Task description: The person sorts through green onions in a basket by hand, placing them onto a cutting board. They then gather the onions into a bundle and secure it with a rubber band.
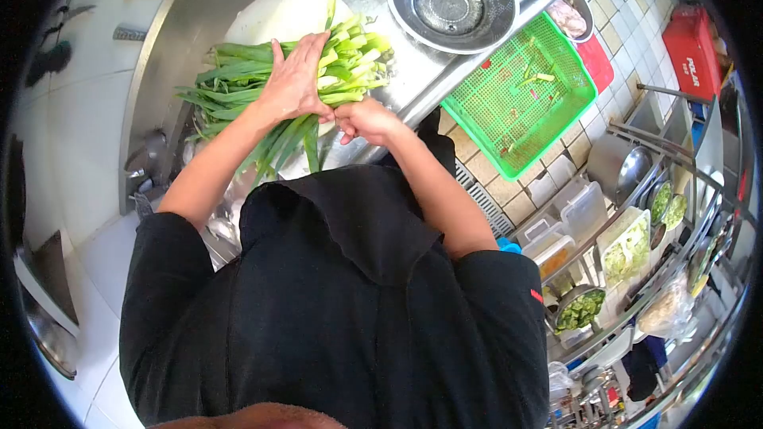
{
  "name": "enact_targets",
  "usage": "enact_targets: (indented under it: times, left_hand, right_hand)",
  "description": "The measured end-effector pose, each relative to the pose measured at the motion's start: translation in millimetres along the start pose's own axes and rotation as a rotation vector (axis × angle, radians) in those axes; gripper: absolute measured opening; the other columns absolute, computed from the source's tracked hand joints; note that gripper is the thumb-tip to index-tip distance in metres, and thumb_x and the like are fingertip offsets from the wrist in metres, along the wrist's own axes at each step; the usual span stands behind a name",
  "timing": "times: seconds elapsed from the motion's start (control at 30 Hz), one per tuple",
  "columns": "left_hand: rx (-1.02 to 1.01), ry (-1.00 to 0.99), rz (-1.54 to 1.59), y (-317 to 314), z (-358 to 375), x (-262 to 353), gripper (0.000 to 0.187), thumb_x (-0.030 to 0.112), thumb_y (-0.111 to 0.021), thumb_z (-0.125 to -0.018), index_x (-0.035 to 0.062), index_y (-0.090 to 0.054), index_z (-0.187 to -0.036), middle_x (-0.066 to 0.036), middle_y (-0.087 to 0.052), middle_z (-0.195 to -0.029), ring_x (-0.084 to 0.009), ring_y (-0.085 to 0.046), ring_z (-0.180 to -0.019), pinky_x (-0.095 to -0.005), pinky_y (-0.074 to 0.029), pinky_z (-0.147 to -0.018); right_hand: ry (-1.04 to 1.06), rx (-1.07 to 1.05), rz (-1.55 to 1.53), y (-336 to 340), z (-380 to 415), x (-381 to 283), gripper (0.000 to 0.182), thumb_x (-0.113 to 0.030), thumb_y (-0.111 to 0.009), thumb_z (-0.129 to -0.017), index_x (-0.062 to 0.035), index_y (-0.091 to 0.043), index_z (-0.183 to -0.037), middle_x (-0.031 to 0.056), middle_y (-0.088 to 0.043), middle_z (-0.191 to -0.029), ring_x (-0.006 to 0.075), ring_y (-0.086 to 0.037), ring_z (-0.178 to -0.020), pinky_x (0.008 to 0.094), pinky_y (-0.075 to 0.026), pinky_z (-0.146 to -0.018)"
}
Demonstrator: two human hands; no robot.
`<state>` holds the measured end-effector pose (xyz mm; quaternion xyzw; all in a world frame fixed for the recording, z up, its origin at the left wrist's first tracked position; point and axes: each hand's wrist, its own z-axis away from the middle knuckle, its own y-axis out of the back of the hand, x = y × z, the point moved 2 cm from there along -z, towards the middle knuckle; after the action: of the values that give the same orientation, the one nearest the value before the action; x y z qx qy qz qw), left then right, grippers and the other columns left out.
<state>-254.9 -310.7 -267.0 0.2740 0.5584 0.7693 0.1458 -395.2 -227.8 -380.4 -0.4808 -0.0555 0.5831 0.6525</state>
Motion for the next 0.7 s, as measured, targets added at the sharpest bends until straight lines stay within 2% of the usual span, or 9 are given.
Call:
enact_targets:
  times: [0.13, 0.23, 0.27, 0.37, 0.43, 0.5, 0.6, 0.67, 0.7]
  left_hand:
    - [0.125, 0.065, -0.053, -16, 2, 6, 0.126, 0.046, -0.088, -0.052, 0.0029, -0.022, -0.150, -0.018, -0.039, -0.148, -0.0325, -0.036, -0.140, -0.0764, -0.014, -0.108]
    - [0.182, 0.092, -0.009, -19, 4, 8, 0.127, 0.044, -0.089, -0.050, 0.0045, -0.023, -0.150, -0.017, -0.040, -0.146, -0.0314, -0.038, -0.138, -0.0753, -0.015, -0.109]
    - [0.177, 0.099, -0.012, -18, 3, 9, 0.125, 0.042, -0.089, -0.051, 0.0044, -0.023, -0.150, -0.017, -0.040, -0.146, -0.0307, -0.038, -0.138, -0.0745, -0.016, -0.109]
    - [0.131, 0.112, -0.082, -17, 2, 9, 0.119, 0.035, -0.088, -0.054, 0.0046, -0.024, -0.150, -0.015, -0.040, -0.147, -0.0290, -0.038, -0.138, -0.0701, -0.019, -0.111]
    - [0.118, 0.107, -0.121, -16, 3, 9, 0.114, 0.031, -0.086, -0.057, 0.0049, -0.026, -0.149, -0.015, -0.041, -0.147, -0.0284, -0.040, -0.137, -0.0667, -0.023, -0.112]
    - [0.131, 0.083, -0.135, -14, 6, 12, 0.106, 0.027, -0.083, -0.061, 0.0051, -0.028, -0.149, -0.014, -0.042, -0.146, -0.0281, -0.042, -0.136, -0.0635, -0.027, -0.111]
    - [0.089, 0.081, -0.165, -9, 10, 16, 0.106, 0.023, -0.084, -0.061, 0.0059, -0.027, -0.150, -0.013, -0.040, -0.149, -0.0271, -0.039, -0.138, -0.0619, -0.025, -0.114]
    - [0.069, 0.079, -0.150, -6, 10, 19, 0.104, 0.022, -0.082, -0.063, 0.0068, -0.027, -0.150, -0.012, -0.038, -0.151, -0.0270, -0.036, -0.140, -0.0605, -0.024, -0.115]
    - [0.081, 0.076, -0.142, -8, 11, 19, 0.103, 0.022, -0.082, -0.063, 0.0072, -0.028, -0.150, -0.012, -0.038, -0.151, -0.0269, -0.036, -0.141, -0.0604, -0.024, -0.115]
  right_hand:
    - [0.064, 0.333, 0.252, -28, 25, -23, 0.035, -0.010, -0.065, -0.084, -0.0021, -0.061, -0.118, 0.0088, -0.065, -0.087, 0.0145, -0.063, -0.071, 0.0341, -0.054, -0.050]
    - [0.001, 0.376, 0.380, -32, 37, -20, 0.036, -0.010, -0.065, -0.084, -0.0014, -0.060, -0.118, 0.0089, -0.065, -0.085, 0.0146, -0.064, -0.073, 0.0333, -0.053, -0.049]
    - [0.018, 0.367, 0.546, -29, 40, -18, 0.033, -0.012, -0.061, -0.085, -0.0025, -0.061, -0.117, 0.0123, -0.068, -0.084, 0.0220, -0.067, -0.075, 0.0405, -0.055, -0.057]
    - [0.298, 0.801, 1.380, -7, 72, -23, 0.033, -0.014, -0.060, -0.087, -0.0029, -0.063, -0.118, 0.0244, -0.069, -0.084, 0.0320, -0.070, -0.075, 0.0447, -0.055, -0.067]
    - [0.171, 0.858, 1.856, 0, 106, -55, 0.029, -0.013, -0.052, -0.087, -0.0056, -0.065, -0.112, 0.0211, -0.070, -0.084, 0.0352, -0.070, -0.079, 0.0517, -0.050, -0.085]
    - [0.356, 0.903, 1.796, 12, 123, -90, 0.028, -0.009, -0.054, -0.086, -0.0039, -0.065, -0.112, 0.0190, -0.070, -0.079, 0.0304, -0.072, -0.076, 0.0447, -0.053, -0.076]
    - [0.496, 0.662, 1.094, 11, 117, -152, 0.032, -0.005, -0.062, -0.083, 0.0004, -0.064, -0.115, 0.0127, -0.068, -0.074, 0.0183, -0.070, -0.063, 0.0295, -0.052, -0.059]
    - [0.543, 0.493, 0.861, -20, 112, -192, 0.033, -0.006, -0.060, -0.084, 0.0079, -0.061, -0.114, 0.0099, -0.071, -0.088, 0.0166, -0.068, -0.064, 0.0283, -0.053, -0.066]
    - [0.540, 0.314, 0.668, -25, 101, -208, 0.035, -0.002, -0.054, -0.084, 0.0074, -0.058, -0.118, 0.0156, -0.069, -0.103, 0.0197, -0.070, -0.076, 0.0324, -0.056, -0.074]
